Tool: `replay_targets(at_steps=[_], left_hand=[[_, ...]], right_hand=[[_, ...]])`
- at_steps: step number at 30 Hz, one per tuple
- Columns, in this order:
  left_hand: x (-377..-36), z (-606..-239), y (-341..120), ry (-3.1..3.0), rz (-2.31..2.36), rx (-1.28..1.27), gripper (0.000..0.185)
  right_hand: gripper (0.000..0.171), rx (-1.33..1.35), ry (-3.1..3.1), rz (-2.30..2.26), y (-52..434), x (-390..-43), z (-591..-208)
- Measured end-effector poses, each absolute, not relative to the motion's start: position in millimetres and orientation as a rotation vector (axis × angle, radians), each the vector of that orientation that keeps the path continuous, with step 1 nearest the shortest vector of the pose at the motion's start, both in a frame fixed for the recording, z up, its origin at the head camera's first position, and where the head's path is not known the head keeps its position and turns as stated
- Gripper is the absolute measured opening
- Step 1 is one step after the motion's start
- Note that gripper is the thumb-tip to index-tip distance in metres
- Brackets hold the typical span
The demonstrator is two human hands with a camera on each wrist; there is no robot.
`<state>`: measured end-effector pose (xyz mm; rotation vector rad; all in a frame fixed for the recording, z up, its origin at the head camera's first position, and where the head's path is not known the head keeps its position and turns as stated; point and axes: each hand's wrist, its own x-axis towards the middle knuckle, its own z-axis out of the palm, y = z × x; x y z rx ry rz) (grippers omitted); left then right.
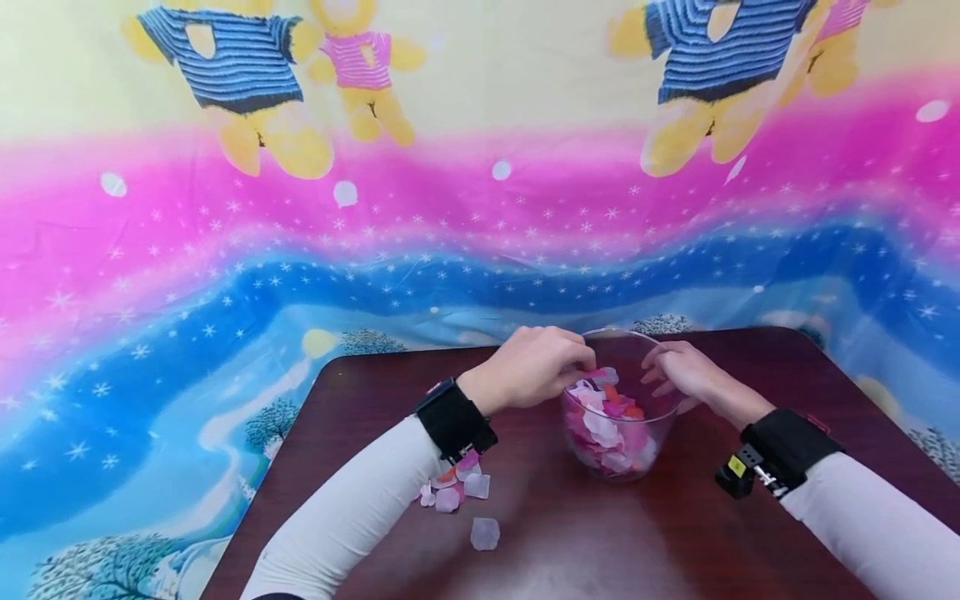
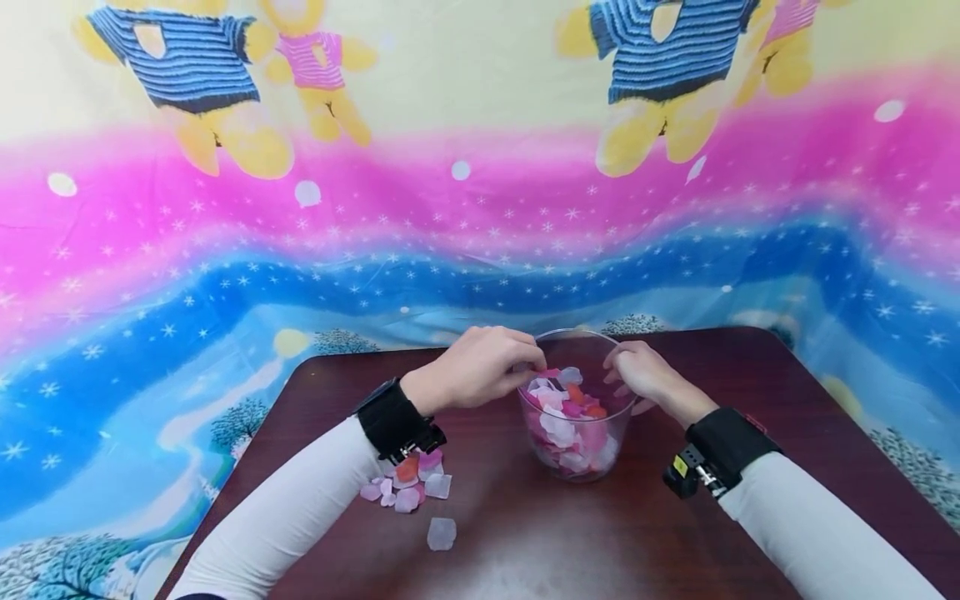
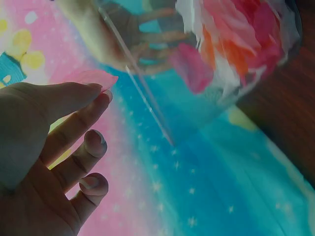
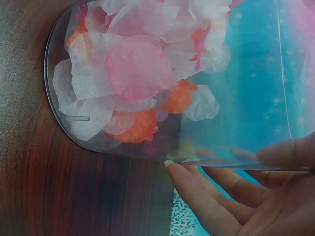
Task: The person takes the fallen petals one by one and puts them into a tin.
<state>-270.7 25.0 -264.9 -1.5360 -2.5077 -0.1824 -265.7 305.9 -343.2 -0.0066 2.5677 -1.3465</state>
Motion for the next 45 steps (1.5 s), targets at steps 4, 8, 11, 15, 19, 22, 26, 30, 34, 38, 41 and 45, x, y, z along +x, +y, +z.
replay_targets(at_steps=[4,8,11,15,19,22,26,30,34,38,41,45], left_hand=[[-271,-272,28,-2.539,-0.159,-1.536,0.022],[-272,-274,16,-2.571,-0.155,-1.487,0.03],[-274,-273,0,-2.576,-0.159,-1.44,0.031],[-277,-281,-32,-2.599,-0.159,-1.39,0.02],[-279,-305,-66,-2.704,-0.144,-1.356,0.008],[-280,-330,-87,-2.823,-0.157,-1.322,0.01],[-279,-360,-103,-2.986,-0.187,-1.259,0.019],[-278,-386,-109,-3.077,-0.184,-1.186,0.028],[-278,-402,-108,-3.069,-0.186,-1.197,0.019],[-282,-401,-106,-3.037,-0.225,-1.227,0.008],[-286,-385,-104,-3.009,-0.258,-1.224,0.008],[-288,-342,-95,-2.934,-0.268,-1.229,0.007]], right_hand=[[0.045,-0.009,2.568,-1.353,301,-266,-343],[0.046,-0.014,2.558,-1.36,300,-267,-342],[0.046,-0.021,2.556,-1.352,302,-267,-342],[0.047,-0.034,2.562,-1.332,306,-266,-343],[0.047,-0.042,2.567,-1.325,309,-264,-342],[0.046,-0.039,2.566,-1.329,309,-263,-342],[0.047,-0.038,2.56,-1.341,309,-263,-342],[0.047,-0.04,2.559,-1.343,307,-264,-344],[0.046,-0.034,2.556,-1.348,305,-264,-345],[0.046,-0.034,2.558,-1.35,305,-265,-345],[0.046,-0.034,2.562,-1.348,305,-265,-344],[0.046,-0.03,2.558,-1.355,306,-265,-343]])
